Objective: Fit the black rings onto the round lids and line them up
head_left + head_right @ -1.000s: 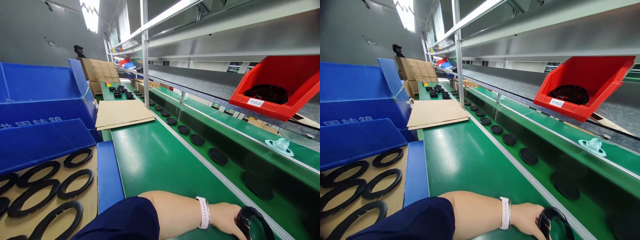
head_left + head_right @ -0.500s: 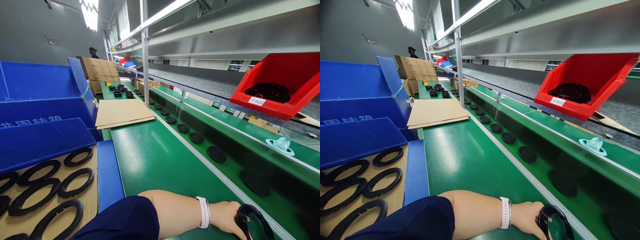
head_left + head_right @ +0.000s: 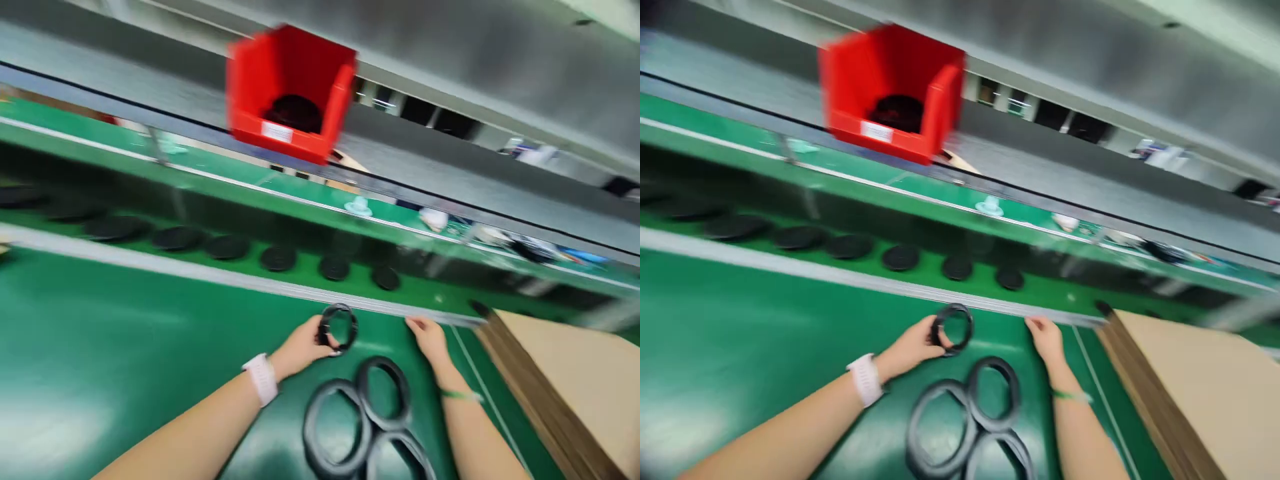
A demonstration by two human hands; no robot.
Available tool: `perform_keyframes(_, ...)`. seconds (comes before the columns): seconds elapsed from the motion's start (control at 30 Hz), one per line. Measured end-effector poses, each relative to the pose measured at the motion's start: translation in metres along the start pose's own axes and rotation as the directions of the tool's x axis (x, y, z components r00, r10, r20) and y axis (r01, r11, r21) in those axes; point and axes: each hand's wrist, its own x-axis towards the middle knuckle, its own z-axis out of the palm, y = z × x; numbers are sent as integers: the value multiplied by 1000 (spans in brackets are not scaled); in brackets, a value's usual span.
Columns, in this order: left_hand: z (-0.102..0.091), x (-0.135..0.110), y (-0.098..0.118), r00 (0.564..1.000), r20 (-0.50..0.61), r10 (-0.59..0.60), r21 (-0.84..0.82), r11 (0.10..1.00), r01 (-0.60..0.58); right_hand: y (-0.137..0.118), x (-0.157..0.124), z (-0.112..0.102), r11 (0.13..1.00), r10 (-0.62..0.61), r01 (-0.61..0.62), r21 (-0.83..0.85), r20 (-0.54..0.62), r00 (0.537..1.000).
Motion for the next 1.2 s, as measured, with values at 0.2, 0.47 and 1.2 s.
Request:
perform_keyframes(0.2,-11,20,-9,996,48,-78,160,985,70,76,65,10,993,93,-106,-48,-219,971)
perform_keyframes(0.47,-10,19,-8,989,22,-146,223,965,137,138,135,-16,949,163,-262,-176,-435,885)
perform_keyframes(1.2,1,12,-1,991,29,-134,251,960,123,191,197,-24,865,302,-380,-327,-265,916)
